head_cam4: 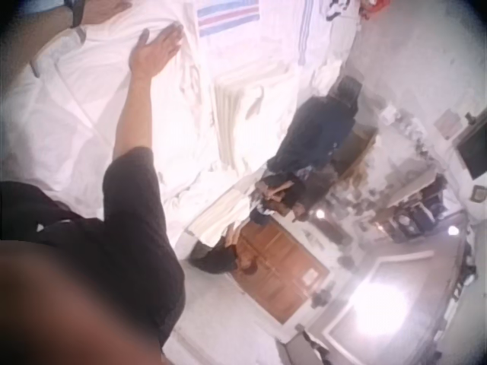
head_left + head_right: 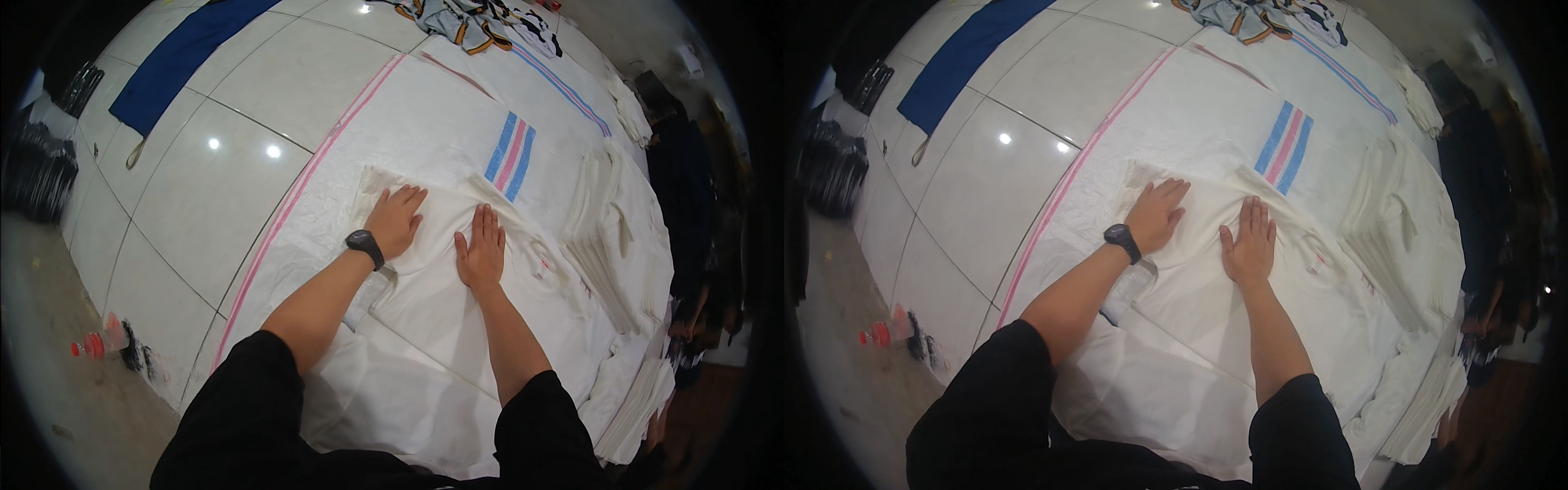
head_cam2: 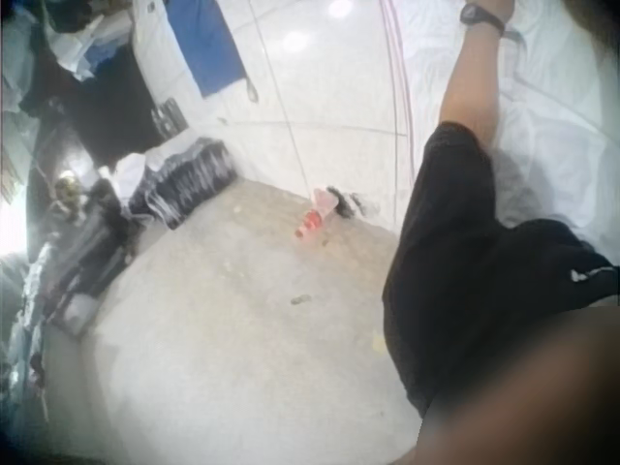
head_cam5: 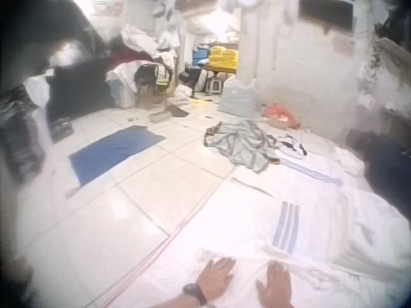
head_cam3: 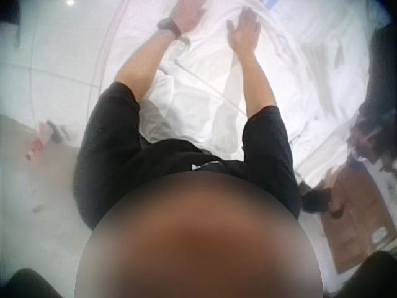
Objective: The person sits on the floor and folds white shirts, then uses small scissors to trim loose threads from the collars and edges. The person handles shirts one at a time, smoothing them before cutting.
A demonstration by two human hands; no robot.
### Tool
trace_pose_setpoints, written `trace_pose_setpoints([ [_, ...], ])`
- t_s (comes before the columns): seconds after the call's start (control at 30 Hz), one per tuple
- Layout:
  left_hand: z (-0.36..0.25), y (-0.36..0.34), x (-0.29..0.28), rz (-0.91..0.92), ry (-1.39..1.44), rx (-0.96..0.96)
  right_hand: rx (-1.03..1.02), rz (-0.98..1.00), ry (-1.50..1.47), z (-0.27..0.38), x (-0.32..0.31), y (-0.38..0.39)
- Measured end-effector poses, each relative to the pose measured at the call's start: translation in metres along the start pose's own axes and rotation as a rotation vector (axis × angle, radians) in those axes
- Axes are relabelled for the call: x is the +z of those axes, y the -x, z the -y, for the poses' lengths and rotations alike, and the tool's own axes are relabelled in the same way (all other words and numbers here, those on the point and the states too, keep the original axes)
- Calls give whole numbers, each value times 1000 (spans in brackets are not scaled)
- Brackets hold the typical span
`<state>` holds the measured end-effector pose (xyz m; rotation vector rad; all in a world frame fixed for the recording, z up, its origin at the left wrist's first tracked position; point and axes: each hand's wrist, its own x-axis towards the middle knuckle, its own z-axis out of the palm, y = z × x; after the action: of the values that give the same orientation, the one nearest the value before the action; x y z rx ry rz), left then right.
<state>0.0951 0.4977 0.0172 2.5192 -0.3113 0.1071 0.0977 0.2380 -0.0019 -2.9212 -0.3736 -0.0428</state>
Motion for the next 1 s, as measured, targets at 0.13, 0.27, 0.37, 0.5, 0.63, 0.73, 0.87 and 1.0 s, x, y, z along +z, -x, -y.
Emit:
trace_pose_setpoints([
  [0.13, 11, 6, 14, 51, -331, -226, 12, 44, 8, -1, -2, -7],
  [0.27, 10, 7, -11, 18, -453, -432, 42, 78, -55, 3, -16, -5],
  [0.37, -24, 14, -7, -217, -454, -152, 181, -6, -303, 24, -36, 33],
  [0.5, -90, 50, 36, -5, 52, 330, 102, 611, -540, 93, -51, 141],
  [0.63, -102, 89, 48, 542, -293, 356, 309, 416, -771, 41, -76, 211],
  [0.73, -93, 95, 41, 468, -351, 520, 515, 217, -407, -74, -108, 257],
  [0.87, -101, 90, 13, 677, -542, 588, 620, 585, -27, -185, -153, 353],
  [1.0, -130, 134, -55, 616, -368, 549, 501, -91, -91, -186, -194, 446],
])
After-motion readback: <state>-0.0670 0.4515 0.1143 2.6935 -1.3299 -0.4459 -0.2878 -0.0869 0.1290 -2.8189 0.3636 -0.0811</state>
